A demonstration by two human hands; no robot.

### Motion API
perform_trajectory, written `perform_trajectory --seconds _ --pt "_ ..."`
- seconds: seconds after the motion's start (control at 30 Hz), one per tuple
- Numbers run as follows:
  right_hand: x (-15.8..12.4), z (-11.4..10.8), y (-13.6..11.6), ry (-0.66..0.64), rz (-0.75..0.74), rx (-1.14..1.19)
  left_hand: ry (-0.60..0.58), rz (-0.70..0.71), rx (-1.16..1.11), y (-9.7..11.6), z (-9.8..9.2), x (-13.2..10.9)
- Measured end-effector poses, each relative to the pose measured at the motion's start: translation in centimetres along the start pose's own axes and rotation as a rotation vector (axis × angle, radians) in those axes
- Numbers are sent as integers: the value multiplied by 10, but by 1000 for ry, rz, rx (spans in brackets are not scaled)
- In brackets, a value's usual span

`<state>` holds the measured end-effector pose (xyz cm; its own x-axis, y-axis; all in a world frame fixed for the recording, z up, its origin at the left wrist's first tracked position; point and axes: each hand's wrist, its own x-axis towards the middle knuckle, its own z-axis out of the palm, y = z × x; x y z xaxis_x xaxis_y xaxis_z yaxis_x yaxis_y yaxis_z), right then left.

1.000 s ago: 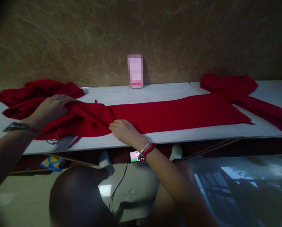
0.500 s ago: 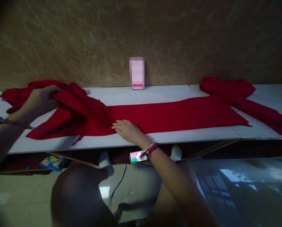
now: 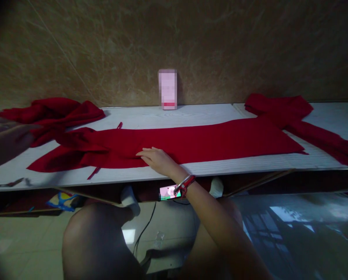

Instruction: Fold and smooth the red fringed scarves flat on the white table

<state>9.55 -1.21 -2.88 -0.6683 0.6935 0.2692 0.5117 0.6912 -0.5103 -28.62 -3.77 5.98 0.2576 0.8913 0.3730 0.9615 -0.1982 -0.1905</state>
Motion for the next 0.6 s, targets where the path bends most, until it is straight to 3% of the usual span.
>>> perform_trajectory --seconds 0.1,0.2,0.27,0.37,0.6 --pt "-1 0 -1 -37 -30 -13 -35 94 31 19 5 -5" --pt "-2 1 -1 -59 -61 -58 -75 248 -21 52 16 5" --pt "-2 1 -1 -61 -86 -88 -235 389 -60 74 23 15" --pt "-3 2 0 -46 -118 -109 -427 378 -49 97 30 25" --pt "-2 9 5 114 -123 -69 -453 240 -69 108 30 30"
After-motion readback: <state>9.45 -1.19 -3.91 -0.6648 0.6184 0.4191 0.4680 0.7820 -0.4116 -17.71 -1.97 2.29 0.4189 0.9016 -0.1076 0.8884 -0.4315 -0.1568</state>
